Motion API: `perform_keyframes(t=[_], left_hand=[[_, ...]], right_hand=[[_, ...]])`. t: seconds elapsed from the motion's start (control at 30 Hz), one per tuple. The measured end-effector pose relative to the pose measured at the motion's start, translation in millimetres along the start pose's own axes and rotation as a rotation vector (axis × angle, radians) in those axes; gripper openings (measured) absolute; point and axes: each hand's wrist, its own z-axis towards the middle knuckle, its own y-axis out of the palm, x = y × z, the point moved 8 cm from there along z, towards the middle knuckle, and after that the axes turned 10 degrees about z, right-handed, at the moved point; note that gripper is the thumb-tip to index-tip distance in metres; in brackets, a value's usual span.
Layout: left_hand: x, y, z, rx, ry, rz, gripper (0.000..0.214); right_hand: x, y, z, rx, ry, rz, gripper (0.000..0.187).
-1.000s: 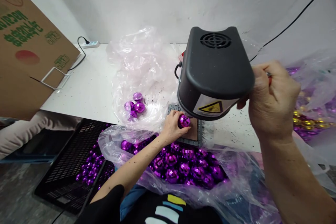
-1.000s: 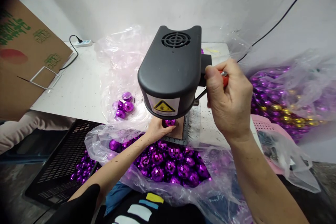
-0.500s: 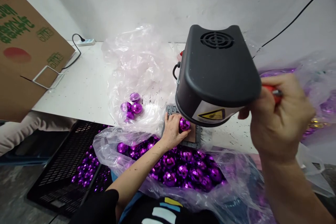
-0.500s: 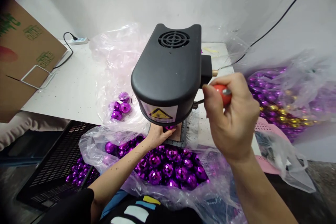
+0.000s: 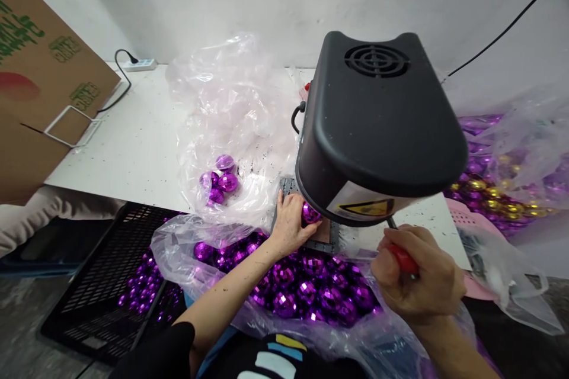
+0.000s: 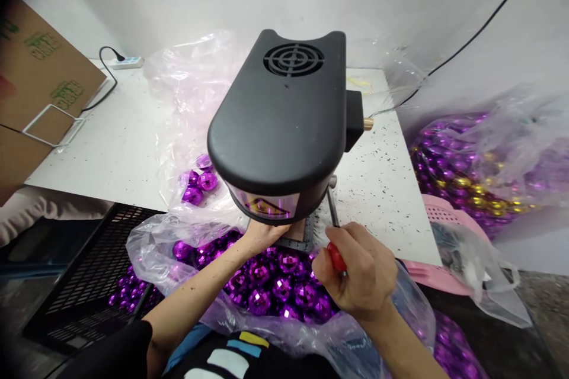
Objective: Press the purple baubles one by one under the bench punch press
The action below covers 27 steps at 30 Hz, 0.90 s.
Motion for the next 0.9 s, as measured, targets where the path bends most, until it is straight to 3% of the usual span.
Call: perform_keyframes(t=[0.53, 0.73, 0.83, 0.9], left_hand=[[0.8, -0.7, -0.3, -0.013, -0.013, 0.031, 0.026], [0.9, -0.8, -0.5, -0.006, 0.003, 0.013, 0.032], [1.0, -1.1, -0.8, -0.002, 0.004, 0.025, 0.033], [1.2, 0.5, 0.0, -0.005, 0.007, 0.043, 0.034]], right_hand=[[13.6, 16.7, -29.5, 0.118, -0.058, 0.072, 0.011], [23.6, 36.5, -30.5, 0.073, -0.054, 0.062, 0.012], [19.4, 27.1, -18.9, 0.027, -0.042, 0.08, 0.007], [15.1, 13.0, -3.3, 0.005, 0.002, 0.092, 0.019]])
